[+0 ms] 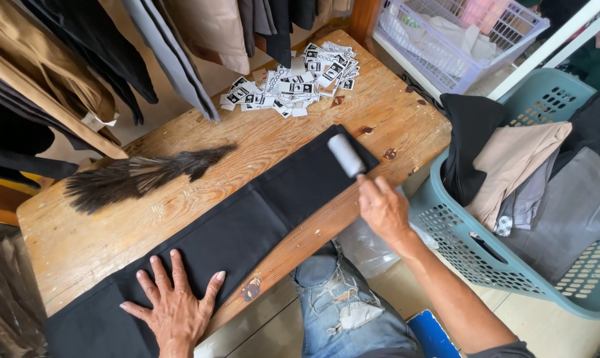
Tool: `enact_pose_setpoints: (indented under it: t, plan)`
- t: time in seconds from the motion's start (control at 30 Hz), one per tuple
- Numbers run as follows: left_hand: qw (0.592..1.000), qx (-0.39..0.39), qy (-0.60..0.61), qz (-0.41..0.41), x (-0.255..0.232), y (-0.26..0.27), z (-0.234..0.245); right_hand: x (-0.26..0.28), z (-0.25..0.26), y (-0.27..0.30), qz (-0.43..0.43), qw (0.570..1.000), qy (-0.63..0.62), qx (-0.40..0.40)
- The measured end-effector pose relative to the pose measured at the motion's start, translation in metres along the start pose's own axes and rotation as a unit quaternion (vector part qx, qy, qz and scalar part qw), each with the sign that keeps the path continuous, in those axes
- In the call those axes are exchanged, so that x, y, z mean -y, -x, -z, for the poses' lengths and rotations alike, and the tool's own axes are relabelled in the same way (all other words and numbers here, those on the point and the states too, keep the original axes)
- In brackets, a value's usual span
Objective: The person is cleaning a pair of black pants using a lint roller and a brush on a low wooden table, occasionally peeling off used lint sheets and repositioning the garment.
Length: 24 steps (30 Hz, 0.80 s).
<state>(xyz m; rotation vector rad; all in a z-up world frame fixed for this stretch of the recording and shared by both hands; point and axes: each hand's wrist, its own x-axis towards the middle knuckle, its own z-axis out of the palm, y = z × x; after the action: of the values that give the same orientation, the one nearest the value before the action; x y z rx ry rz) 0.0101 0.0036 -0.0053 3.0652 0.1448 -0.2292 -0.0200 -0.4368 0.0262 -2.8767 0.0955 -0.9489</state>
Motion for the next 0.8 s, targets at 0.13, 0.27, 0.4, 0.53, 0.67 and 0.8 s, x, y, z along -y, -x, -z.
enact_pose_setpoints:
  t: [0.13,0.27,0.4,0.53,0.67,0.8]
  plan:
    - [1.000,-0.009,-0.003,-0.007,0.001,-0.001,-0.002,0.000,0.009,0.001,-0.104,0.994,-0.029,0.011]
    - [1.000,-0.003,0.008,-0.002,0.002,-0.001,-0.003,0.043,0.028,0.020,0.083,0.988,-0.110,0.067]
    - [1.000,0.001,0.000,-0.005,0.005,-0.002,-0.007,0.011,0.004,0.037,0.076,0.991,-0.090,0.063]
    - [1.000,-0.008,0.006,-0.009,0.003,-0.002,-0.005,-0.047,0.013,0.017,-0.052,0.998,0.011,0.027]
    - [1.000,0.000,-0.004,-0.003,0.000,-0.003,-0.004,-0.028,0.036,0.007,-0.116,0.993,-0.028,-0.009]
    - [1.000,-0.011,0.009,-0.013,0.001,-0.001,-0.002,0.055,0.030,0.020,0.056,0.982,-0.173,0.051]
